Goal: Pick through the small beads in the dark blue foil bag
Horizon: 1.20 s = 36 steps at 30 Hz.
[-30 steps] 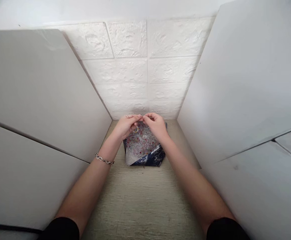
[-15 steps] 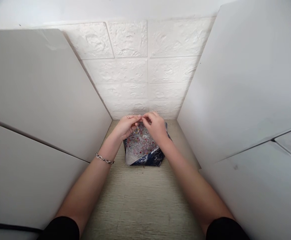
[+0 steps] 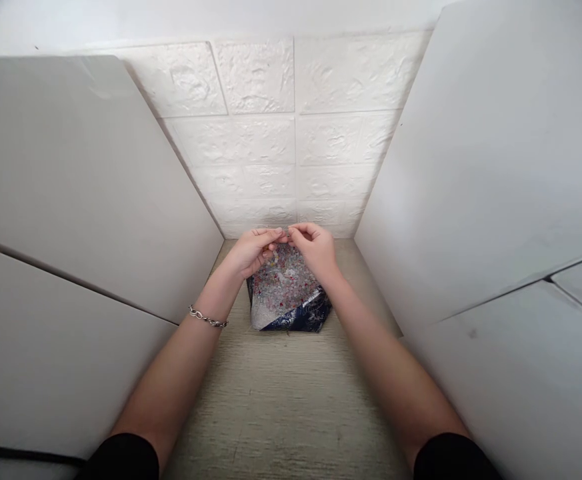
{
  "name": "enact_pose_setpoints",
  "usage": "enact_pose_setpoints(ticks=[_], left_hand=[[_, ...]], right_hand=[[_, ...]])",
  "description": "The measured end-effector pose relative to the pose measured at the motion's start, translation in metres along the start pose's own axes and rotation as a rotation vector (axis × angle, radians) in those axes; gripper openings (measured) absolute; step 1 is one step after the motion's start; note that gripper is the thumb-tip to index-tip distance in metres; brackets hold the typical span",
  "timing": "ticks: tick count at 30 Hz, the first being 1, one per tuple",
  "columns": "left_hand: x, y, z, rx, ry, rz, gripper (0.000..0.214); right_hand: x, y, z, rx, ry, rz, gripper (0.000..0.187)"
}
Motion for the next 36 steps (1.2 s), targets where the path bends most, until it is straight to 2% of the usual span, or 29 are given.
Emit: enact_pose_setpoints(ticks=[3, 8, 17, 25, 36], left_hand=[[0.001, 0.003, -0.002, -0.034, 0.003, 0.052, 0.018], [0.0, 0.005, -0.004, -0.055, -0.013, 0.153, 0.022], [0.001, 0.006, -0.006, -0.066, -0.024, 0.255, 0.025], [0.001, 0.005, -0.005, -0.067, -0.002, 0.259, 0.025], [-0.002, 0.003, -0.003, -0.066, 0.0, 0.248, 0.026]], right_hand=[[0.012, 0.003, 0.004, -0.051, 0.183, 0.372, 0.02], [0.016, 0.009, 0.004, -0.164, 0.232, 0.564, 0.019], [0.024, 0.014, 0.001, -0.302, 0.268, 0.595, 0.014], [0.027, 0.013, 0.001, -0.283, 0.293, 0.52, 0.022], [0.027, 0.013, 0.001, -0.289, 0.27, 0.53, 0.02]])
Point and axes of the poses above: each hand's wrist, its own z-axis towards the middle knuckle, its own y-axis out of the palm, x = y × z, the point moved 7 cm from there along z, towards the middle knuckle, and after that the axes turned 5 degrees about -z, right-handed, at the moved point
